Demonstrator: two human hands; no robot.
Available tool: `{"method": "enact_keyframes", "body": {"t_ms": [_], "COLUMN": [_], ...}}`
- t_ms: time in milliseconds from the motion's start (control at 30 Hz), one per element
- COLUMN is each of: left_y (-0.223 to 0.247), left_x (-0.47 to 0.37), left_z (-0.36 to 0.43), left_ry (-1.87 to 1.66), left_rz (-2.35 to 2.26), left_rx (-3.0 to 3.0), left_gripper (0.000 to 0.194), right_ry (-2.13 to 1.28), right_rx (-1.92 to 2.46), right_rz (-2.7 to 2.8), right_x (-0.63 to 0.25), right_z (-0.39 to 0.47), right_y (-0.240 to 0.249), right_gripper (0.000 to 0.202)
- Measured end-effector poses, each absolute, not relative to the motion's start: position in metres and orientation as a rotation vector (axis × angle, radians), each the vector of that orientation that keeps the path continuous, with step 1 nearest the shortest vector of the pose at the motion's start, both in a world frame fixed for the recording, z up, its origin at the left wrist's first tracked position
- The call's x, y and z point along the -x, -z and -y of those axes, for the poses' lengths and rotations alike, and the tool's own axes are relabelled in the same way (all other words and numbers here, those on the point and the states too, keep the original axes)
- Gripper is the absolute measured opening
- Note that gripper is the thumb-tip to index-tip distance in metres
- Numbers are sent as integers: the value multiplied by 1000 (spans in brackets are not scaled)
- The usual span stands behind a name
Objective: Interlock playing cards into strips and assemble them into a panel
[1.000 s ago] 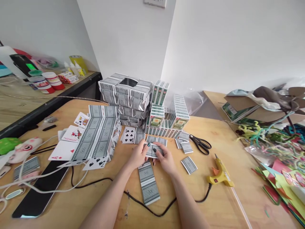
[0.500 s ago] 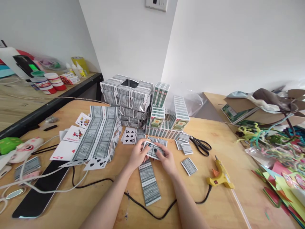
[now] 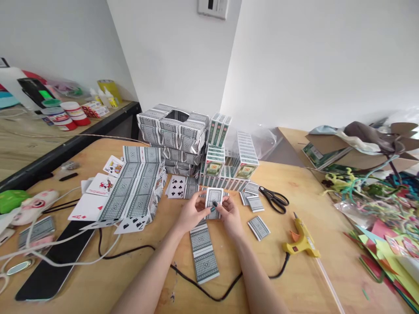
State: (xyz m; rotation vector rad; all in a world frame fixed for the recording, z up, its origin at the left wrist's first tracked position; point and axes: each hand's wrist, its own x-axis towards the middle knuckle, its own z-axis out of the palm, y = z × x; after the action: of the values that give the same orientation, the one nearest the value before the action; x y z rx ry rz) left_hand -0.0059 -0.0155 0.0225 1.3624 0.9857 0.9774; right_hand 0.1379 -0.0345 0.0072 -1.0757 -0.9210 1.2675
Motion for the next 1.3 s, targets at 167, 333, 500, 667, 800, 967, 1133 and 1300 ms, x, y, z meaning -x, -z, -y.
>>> {"method": "enact_keyframes", "body": {"t_ms": [167, 333, 500, 667, 800, 967, 1133, 1300], "left_y": [-18, -26, -26, -21, -26, -30, -24, -19], "left_x": [10, 16, 16, 14, 15, 14, 12, 12], "left_z": [11, 7, 7, 8, 8, 9, 10, 6], "left_ry": [-977, -1082, -1084, -1005, -963, -999, -983, -1096], "left_rz": [-1035, -1084, -1065, -995, -982, -1026, -1092, -1186], "left_rx": [-1339, -1184, -1143, -1168, -1230, -1232, -1191, -1265], "left_gripper": [17, 21, 24, 15, 16, 35, 50, 35], "right_ry": [-933, -401, -307, -242, -242, -405, -881, -1269], "right_rx": [1321, 1598, 1651, 1686, 1717, 1655, 1350, 959], "right_rz": [1108, 1461, 1678, 1641, 1556, 1246, 846, 568], "right_x": [-148, -165, -164, -163, -164, -166, -166, -161], "right_z": [31, 26, 25, 22, 22, 22, 18, 15], "right_y": [-4, 6, 14, 18, 19, 18, 13, 5], "right_gripper": [22, 19, 37, 37, 39, 39, 30, 21]}}
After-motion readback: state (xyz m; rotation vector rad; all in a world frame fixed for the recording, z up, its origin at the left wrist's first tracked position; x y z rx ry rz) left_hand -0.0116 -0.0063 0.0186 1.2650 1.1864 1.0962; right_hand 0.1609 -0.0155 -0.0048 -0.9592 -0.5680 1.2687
